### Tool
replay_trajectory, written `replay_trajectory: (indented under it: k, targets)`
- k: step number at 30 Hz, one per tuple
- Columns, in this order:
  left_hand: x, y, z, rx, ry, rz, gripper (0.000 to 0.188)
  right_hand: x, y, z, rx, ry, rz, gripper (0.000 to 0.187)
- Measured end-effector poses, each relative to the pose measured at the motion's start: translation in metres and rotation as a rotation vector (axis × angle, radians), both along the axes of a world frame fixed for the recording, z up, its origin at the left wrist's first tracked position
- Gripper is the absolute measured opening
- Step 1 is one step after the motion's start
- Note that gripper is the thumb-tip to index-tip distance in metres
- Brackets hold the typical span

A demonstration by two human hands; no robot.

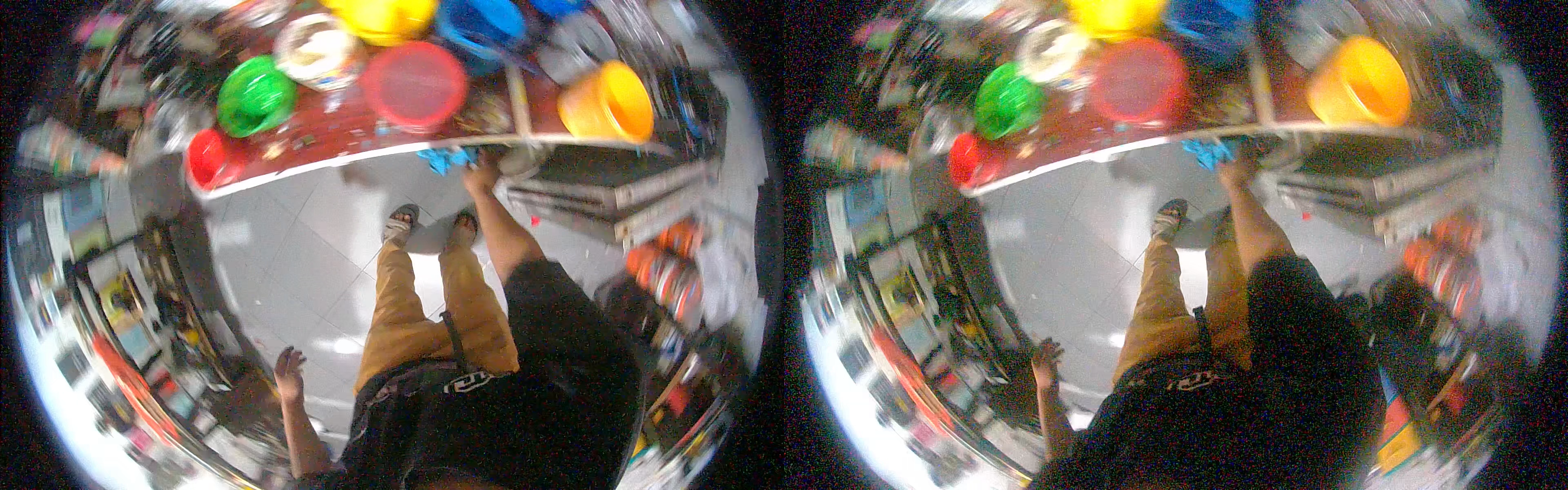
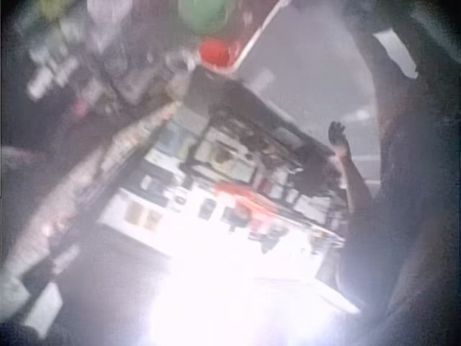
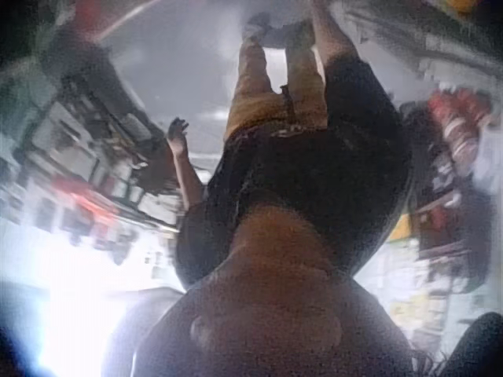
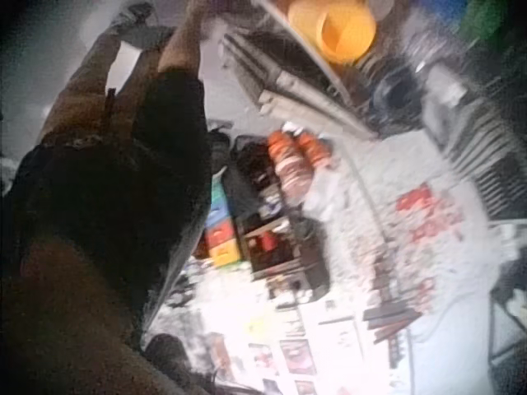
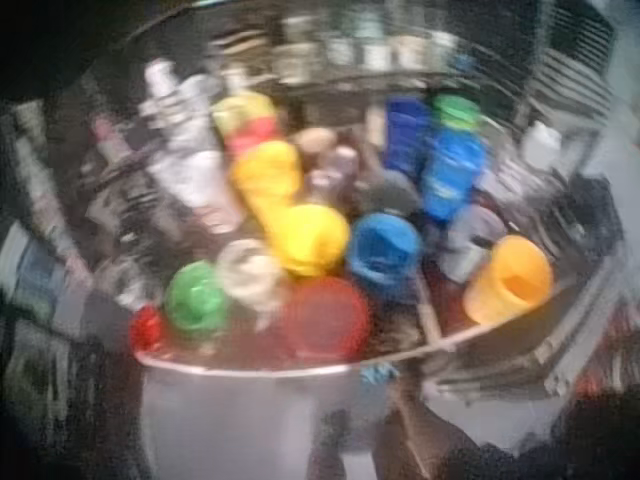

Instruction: The person moves a screen printing frame and then assembles flat cardboard pieces into small boxes. They fold the flaps and tuck them to form the box shape, handling each unit individually.

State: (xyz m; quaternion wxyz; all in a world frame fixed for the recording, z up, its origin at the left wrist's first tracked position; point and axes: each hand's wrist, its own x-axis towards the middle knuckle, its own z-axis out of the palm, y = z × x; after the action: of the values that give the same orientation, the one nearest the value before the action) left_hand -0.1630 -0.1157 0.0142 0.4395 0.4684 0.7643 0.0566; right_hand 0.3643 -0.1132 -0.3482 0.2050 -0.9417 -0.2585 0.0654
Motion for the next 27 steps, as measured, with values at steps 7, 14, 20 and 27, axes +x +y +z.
replay_trajectory:
  k: [7,14,20,27]
  targets:
    - [-0.096,-0.082,-0.081,-0.207,0.123,0.155,0.044,-0.024,-0.136,0.107,-0.321,0.321,0.387,0.054]
    - [-0.155,-0.172,-0.102,-0.14,0.242,0.135,0.044,-0.006,-0.096,0.16,-0.453,0.089,0.429,0.049]
    - [-0.213,-0.202,-0.156,-0.157,0.085,0.614,0.05,-0.125,0.091,0.198,-0.265,0.104,0.816,0.042]
    - [-0.21,-0.265,-0.145,-0.306,0.012,1.364,0.05,-0.365,0.298,0.216,-0.103,0.381,1.314,0.039]
